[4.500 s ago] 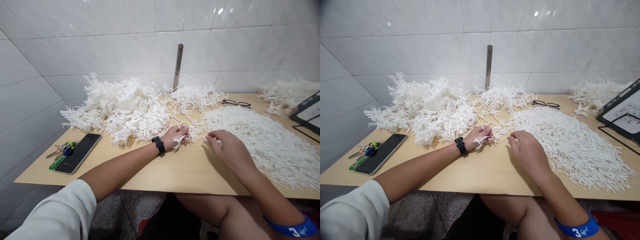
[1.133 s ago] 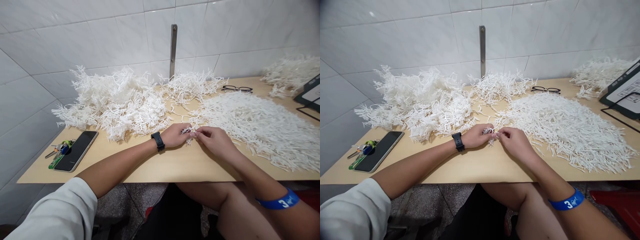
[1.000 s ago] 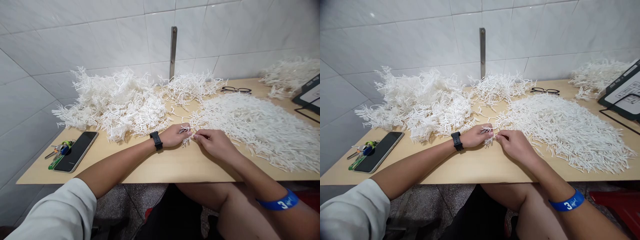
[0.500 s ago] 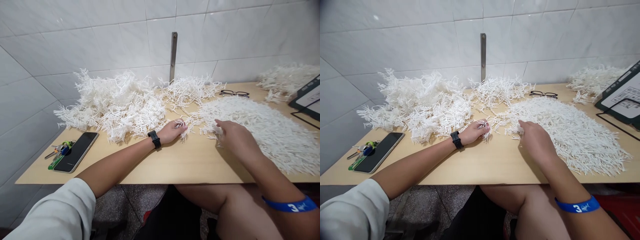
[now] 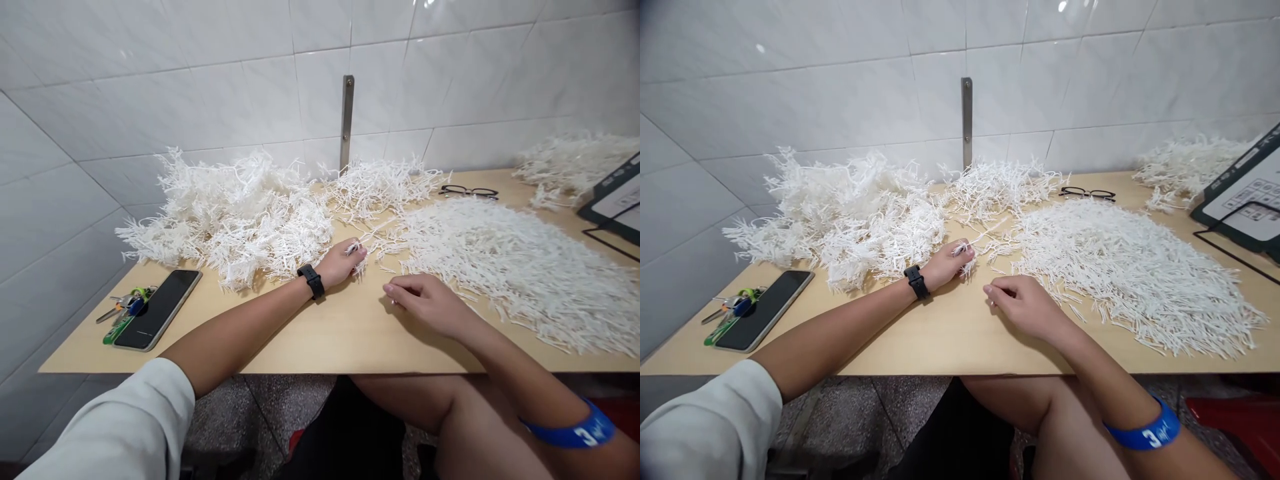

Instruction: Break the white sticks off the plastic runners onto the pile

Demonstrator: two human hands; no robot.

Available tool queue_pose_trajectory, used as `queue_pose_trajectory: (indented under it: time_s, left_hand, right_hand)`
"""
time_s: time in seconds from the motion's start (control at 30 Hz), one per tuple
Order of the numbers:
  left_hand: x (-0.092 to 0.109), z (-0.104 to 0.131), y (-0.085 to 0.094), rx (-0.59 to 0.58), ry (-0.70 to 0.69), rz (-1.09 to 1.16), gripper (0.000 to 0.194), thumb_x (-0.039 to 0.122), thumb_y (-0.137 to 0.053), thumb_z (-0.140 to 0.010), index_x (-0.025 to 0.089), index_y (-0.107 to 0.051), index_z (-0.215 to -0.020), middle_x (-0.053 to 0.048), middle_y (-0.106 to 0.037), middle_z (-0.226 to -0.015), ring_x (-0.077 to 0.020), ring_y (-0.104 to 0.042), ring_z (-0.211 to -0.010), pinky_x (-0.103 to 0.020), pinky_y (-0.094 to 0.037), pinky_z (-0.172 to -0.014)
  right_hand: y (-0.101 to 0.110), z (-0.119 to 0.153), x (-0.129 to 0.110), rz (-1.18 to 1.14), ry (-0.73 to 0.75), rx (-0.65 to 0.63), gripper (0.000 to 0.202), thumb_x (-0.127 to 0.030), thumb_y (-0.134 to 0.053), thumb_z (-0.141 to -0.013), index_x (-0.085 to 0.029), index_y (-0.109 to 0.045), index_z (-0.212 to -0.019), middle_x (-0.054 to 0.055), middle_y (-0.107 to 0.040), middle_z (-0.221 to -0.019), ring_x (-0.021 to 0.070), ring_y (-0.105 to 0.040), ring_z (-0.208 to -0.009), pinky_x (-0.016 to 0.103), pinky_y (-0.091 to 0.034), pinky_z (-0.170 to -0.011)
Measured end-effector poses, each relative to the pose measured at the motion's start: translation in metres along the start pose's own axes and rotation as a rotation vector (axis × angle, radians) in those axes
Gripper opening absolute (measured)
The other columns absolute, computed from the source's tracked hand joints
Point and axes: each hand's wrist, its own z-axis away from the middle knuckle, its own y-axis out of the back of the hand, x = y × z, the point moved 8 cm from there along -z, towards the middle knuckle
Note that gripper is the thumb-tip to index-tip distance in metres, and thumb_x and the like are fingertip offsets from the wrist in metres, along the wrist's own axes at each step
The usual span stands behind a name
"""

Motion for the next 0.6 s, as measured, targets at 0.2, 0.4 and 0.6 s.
queue_pose_trajectory:
  time_s: [0.2, 0.4, 0.6]
  left_hand:
    - [0.018, 0.005, -0.01, -0.108, -0.09, -0.045, 0.044, 0.057, -0.054, -0.085, 0.015, -0.05, -0.071, 0.003, -0.049, -0.062, -0.0083, -0.045, -0.057, -0.024, -0.039, -0.06]
    - [0.02, 0.008, -0.018, -0.191, -0.113, -0.106, 0.044, 0.056, -0.054, -0.085, 0.014, -0.054, -0.072, 0.0, -0.054, -0.07, -0.0109, -0.05, -0.067, -0.026, -0.041, -0.067]
    - [0.006, 0.004, 0.0, 0.009, 0.007, 0.047, 0.045, 0.059, -0.052, -0.085, 0.016, -0.046, -0.07, 0.003, -0.048, -0.06, -0.0085, -0.047, -0.054, -0.023, -0.041, -0.056]
  right_hand:
    - [0.058, 0.012, 0.018, 0.523, -0.062, 0.485, 0.033, -0.027, -0.045, -0.088, -0.012, -0.067, -0.107, 0.018, -0.067, -0.106, 0.0327, -0.058, -0.097, 0.04, -0.04, -0.081]
    - [0.021, -0.007, 0.0, 0.105, -0.09, 0.24, 0.045, -0.054, -0.044, -0.09, -0.02, -0.058, -0.064, 0.002, -0.059, -0.061, 0.0173, -0.051, -0.059, 0.028, -0.034, -0.057]
    - [-0.004, -0.004, -0.011, -0.092, -0.033, 0.097, 0.044, -0.043, -0.045, -0.088, -0.02, -0.035, -0.051, -0.003, -0.038, -0.049, 0.0115, -0.036, -0.05, 0.027, -0.025, -0.052]
